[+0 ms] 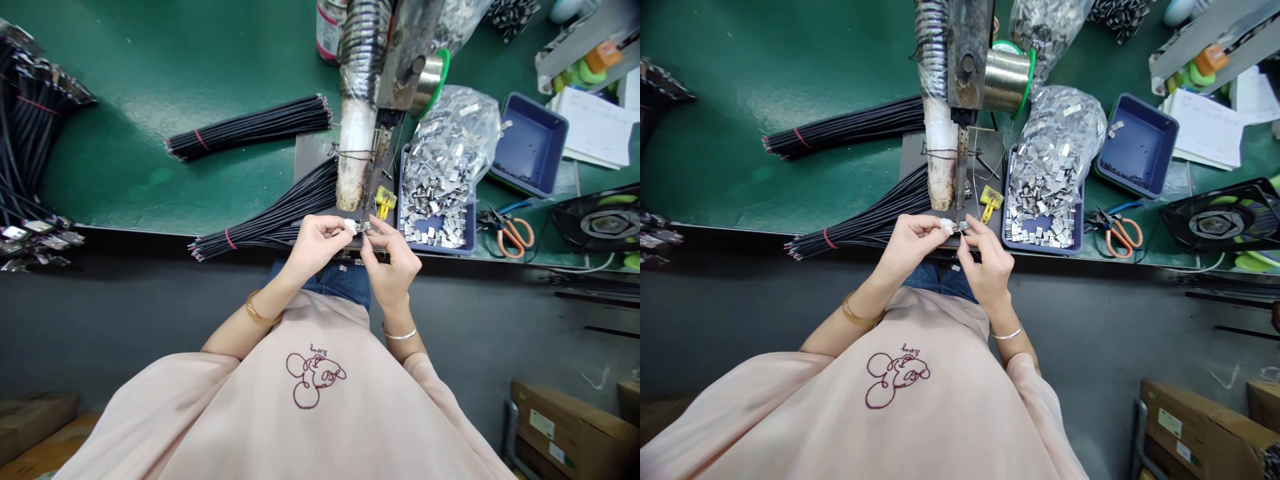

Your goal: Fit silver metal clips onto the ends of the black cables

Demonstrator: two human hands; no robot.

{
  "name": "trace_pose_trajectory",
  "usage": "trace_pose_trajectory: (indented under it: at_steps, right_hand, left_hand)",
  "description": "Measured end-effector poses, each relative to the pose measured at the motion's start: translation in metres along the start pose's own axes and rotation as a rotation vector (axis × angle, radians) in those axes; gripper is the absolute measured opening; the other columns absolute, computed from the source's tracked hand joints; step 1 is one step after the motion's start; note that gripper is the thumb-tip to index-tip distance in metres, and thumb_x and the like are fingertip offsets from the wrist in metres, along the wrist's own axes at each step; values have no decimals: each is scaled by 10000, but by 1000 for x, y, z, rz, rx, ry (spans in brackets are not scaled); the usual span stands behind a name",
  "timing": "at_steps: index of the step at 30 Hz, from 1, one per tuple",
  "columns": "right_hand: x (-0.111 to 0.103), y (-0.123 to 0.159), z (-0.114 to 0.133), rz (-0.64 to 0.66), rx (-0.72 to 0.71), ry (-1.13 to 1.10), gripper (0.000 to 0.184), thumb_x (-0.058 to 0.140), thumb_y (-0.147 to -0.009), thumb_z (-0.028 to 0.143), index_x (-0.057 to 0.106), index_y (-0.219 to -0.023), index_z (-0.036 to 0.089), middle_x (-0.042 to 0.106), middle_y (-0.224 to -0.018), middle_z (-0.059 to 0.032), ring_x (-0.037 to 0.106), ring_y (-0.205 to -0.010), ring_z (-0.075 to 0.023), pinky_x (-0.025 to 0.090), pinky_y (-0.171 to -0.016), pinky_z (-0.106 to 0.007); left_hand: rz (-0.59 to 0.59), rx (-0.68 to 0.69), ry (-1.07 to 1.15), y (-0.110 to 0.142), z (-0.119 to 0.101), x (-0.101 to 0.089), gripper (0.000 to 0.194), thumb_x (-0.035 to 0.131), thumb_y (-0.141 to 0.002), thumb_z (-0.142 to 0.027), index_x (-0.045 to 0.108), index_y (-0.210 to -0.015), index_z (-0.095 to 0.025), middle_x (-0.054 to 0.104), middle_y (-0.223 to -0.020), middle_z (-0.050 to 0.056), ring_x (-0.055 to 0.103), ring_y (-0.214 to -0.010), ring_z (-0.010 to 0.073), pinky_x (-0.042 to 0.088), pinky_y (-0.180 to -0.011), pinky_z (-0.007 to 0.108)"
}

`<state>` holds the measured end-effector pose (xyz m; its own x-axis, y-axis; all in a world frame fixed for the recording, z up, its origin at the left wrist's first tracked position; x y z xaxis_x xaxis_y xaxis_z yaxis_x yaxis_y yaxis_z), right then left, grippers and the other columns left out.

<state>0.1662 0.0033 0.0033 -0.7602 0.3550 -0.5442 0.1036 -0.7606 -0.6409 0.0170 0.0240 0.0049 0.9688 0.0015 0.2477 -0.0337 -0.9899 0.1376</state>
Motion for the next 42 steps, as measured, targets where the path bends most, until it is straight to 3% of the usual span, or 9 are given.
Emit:
trace_pose_trajectory:
  at_steps: [4,9,13,27,34,42]
  right_hand:
    - [1,2,0,1,-22,30,131,634,-887,100,601,-840,218,781,-1144,-72,781,-945,-165,632,-816,-274]
    - [1,2,0,1,-39,49,128,633,-886,97,601,-851,215,783,-1142,-76,779,-960,-166,630,-808,-266]
    - [1,2,0,-3,-43,38,115,636,-884,102,609,-857,211,781,-1147,-84,774,-1002,-182,629,-816,-272]
    - [-4,4,5,56,16,44,101,618,-913,165,591,-839,228,767,-1183,-96,784,-924,-174,654,-809,-310]
    - [-3,3,1,25,10,32,93,630,-906,129,638,-887,220,791,-1072,-58,768,-1012,-184,626,-842,-301]
    - [-3,1,1,13,6,13,105,656,-900,133,672,-935,230,780,-1116,-53,756,-1047,-189,622,-887,-337]
  left_hand:
    - [0,3,-30,1,0,0,112,744,-671,-229,728,-624,-129,649,-593,0,547,-586,101,455,-593,224]
    - [-23,56,-144,4,1,2,88,678,-693,-185,699,-637,-121,427,-511,-50,313,-504,53,224,-493,218]
    - [-37,121,-229,5,0,3,91,642,-712,-175,662,-635,-130,347,-526,-56,254,-511,58,168,-490,238]
    - [-45,164,-363,9,0,4,124,608,-751,-190,618,-639,-137,276,-537,-68,209,-515,60,153,-499,252]
    - [-28,167,-365,10,6,4,125,601,-777,-182,582,-658,-147,272,-555,-68,211,-530,66,163,-511,250]
    - [-36,215,-360,10,1,5,117,601,-791,-191,593,-680,-155,273,-564,-67,207,-531,68,164,-497,242]
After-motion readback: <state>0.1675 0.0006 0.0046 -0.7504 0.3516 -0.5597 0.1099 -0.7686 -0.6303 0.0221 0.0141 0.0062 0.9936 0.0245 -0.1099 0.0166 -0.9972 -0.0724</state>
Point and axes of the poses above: each hand's wrist, its own y-axis away from the middle knuckle, its own x-axis out of the palm, z = x × y, the point moved 1 cm from there along -y, towards the middle knuckle
